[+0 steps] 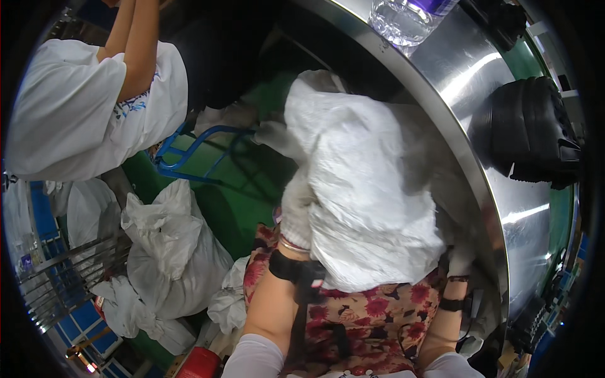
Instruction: The worker is assembling and inspecting shoe components at a conveyor belt in a factory.
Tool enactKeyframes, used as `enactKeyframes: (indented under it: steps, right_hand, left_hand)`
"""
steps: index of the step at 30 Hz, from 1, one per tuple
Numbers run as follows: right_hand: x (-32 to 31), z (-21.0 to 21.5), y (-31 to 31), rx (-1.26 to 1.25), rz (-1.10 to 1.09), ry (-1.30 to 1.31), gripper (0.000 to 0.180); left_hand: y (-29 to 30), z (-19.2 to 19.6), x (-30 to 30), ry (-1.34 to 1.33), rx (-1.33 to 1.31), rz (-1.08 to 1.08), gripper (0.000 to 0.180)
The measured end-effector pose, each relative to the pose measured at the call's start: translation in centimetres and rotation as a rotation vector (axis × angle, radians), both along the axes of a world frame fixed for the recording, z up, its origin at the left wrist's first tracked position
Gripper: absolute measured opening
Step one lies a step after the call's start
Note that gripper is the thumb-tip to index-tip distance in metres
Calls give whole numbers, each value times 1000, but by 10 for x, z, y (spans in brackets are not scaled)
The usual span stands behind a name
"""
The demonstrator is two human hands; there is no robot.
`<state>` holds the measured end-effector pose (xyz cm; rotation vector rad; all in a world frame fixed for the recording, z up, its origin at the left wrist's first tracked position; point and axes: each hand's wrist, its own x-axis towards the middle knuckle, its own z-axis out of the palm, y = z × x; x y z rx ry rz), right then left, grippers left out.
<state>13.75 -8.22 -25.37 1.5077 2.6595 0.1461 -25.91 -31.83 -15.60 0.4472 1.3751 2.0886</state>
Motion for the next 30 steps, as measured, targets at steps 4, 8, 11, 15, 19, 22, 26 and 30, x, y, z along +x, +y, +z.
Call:
enactKeyframes:
  steps: [4, 8, 11, 15, 19, 22, 26, 30]
  right_hand:
    - [-170, 132, -89, -366, -196, 387, 48]
    - [-271, 95, -109, -891, 304, 562, 41]
    - [-233, -68, -102, -1134, 218, -43, 41]
    - [-284, -26, -164, -1476, 431, -247, 47]
    - [-274, -39, -178, -1588, 536, -139, 62]
    - [-225, -97, -178, -1531, 556, 150, 85]
    - [-222, -120, -172, -1481, 490, -212, 61]
    - [-224, -130, -189, -1301, 531, -381, 35]
  left_hand:
    - [-27, -56, 0, -164, -59, 83, 45]
    - [-47, -47, -4, -45, -274, 62, 44]
    - [-56, -69, -13, 98, -281, 95, 45]
    - [-91, -69, -16, 103, -490, 275, 37]
    - [-95, -78, -18, 198, -547, 349, 35]
    - [-88, -78, -22, 256, -569, 379, 35]
    - [-88, -78, -26, 329, -615, 418, 33]
    - [-85, -74, -35, 434, -667, 446, 32]
